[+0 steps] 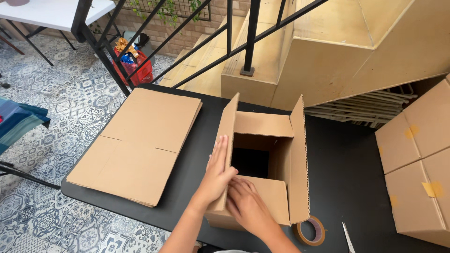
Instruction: The person assembles a cardboard box by hand, secures the bottom with adhesive tape using a tape dispenser, and سپس cuts the tape with scissors before placing the assembled box onto a stack.
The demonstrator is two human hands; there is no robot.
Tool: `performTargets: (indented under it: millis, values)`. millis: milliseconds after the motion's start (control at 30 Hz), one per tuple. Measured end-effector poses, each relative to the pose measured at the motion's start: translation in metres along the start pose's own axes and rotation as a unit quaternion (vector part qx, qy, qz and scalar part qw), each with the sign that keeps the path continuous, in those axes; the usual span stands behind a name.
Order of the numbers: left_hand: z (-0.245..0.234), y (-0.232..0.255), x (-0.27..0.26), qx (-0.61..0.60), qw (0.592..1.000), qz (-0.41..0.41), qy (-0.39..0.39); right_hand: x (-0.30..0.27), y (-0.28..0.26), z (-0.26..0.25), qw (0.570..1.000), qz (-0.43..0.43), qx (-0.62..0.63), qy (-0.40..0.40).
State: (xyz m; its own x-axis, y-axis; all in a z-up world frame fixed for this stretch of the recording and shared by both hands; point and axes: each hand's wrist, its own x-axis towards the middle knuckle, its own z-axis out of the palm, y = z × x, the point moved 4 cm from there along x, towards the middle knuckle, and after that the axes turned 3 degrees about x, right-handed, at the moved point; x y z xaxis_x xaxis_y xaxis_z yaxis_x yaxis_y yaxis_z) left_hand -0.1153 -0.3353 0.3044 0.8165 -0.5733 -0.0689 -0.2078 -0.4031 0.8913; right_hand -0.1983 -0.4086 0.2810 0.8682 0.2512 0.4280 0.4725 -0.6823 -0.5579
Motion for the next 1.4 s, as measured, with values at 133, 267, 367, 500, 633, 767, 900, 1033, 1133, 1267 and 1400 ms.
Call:
performTargets:
  millis: [133,267,367,500,633,767,900,1033,1133,1267,1400]
  values:
    - [0.025,-0.012,0.005,0.185,0.982,0.022,0.015,-0.016,0.021,0.007,0.989,0.040,0.013,0.141]
    - [0.045,-0.031,0.009,0.329,0.936,0.082,0.093,-0.035,-0.015,-0.026,0.932,0.010,-0.071,0.355]
    - [0.053,-0.042,0.013,0.382,0.906,0.113,0.141,-0.071,-0.019,-0.041,0.911,0.033,-0.084,0.402]
    - [0.054,-0.040,0.015,0.430,0.885,0.093,0.152,-0.091,-0.020,-0.072,0.813,0.094,-0.077,0.570]
    - [0.054,-0.040,0.013,0.413,0.897,0.069,0.141,-0.076,0.002,-0.100,0.845,0.133,-0.006,0.518]
    - [0.053,-0.038,0.012,0.427,0.888,0.071,0.154,-0.051,0.027,-0.083,0.931,0.184,0.205,0.237]
    - [0.051,-0.038,0.012,0.424,0.888,0.069,0.163,-0.035,0.030,-0.065,0.957,0.239,0.134,0.090]
    - [0.051,-0.041,0.014,0.394,0.903,0.052,0.165,-0.033,0.036,-0.021,0.923,0.369,-0.072,-0.076]
    - [0.049,-0.041,0.015,0.404,0.895,0.064,0.179,-0.033,0.038,-0.008,0.896,0.301,-0.317,-0.075]
    - [0.051,-0.041,0.013,0.411,0.892,0.072,0.175,-0.037,0.041,-0.007,0.903,0.324,-0.274,-0.072]
    - [0.052,-0.042,0.015,0.425,0.882,0.079,0.186,-0.036,0.039,-0.008,0.900,0.299,-0.308,-0.076]
